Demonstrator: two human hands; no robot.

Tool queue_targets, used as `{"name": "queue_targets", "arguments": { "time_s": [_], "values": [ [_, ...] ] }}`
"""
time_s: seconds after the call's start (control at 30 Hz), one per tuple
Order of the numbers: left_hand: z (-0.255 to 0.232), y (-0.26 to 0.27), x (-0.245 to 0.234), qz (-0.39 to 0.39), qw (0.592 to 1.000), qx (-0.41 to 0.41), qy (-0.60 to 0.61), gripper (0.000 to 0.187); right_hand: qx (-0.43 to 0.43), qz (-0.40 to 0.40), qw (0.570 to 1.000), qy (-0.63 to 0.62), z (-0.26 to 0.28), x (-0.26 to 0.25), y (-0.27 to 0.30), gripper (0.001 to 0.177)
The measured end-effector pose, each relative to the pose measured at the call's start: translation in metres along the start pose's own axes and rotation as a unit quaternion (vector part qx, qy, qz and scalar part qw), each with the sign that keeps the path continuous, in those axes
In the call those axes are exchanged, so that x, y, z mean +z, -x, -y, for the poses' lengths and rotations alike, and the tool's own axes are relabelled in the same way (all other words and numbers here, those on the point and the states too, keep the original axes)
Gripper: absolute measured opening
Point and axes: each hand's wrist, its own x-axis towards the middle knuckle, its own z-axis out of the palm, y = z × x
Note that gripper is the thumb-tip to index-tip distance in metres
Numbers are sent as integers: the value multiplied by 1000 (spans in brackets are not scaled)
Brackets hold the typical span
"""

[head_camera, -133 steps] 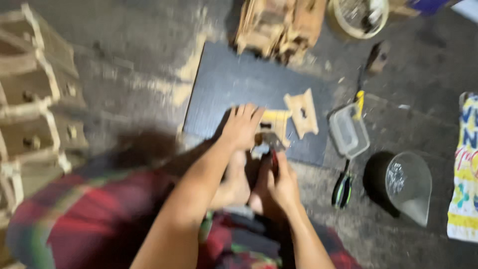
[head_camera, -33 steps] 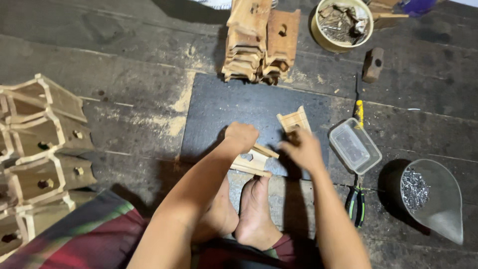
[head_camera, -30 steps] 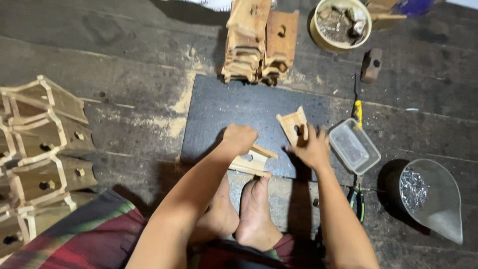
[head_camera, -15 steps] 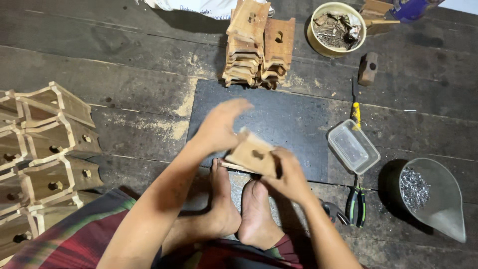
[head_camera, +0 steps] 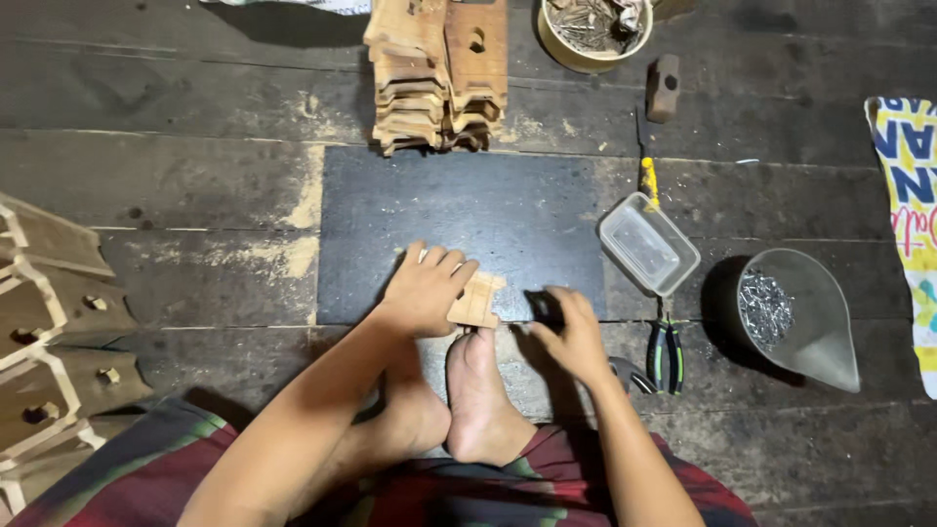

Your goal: The person assembles wooden boxes by hammering small nails into the joints of pre-cut wooden pieces while sitting on a wooden floor.

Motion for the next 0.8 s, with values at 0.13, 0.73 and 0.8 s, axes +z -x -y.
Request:
{"name": "queue_targets", "arguments": {
  "time_s": [0.13,0.73,0.8],
  "values": [
    [-4,5,-18,10,1000,-13,1,103,91,-6,996,13,-27,-7,15,56],
    [-6,15,-26,-6,1000,-20,19,105,19,69,961,268,-39,75,-21,12],
    [-4,15,-26,2,1000,-20,16,105,49,103,960,255,-43,78,-23,24]
  ]
}}
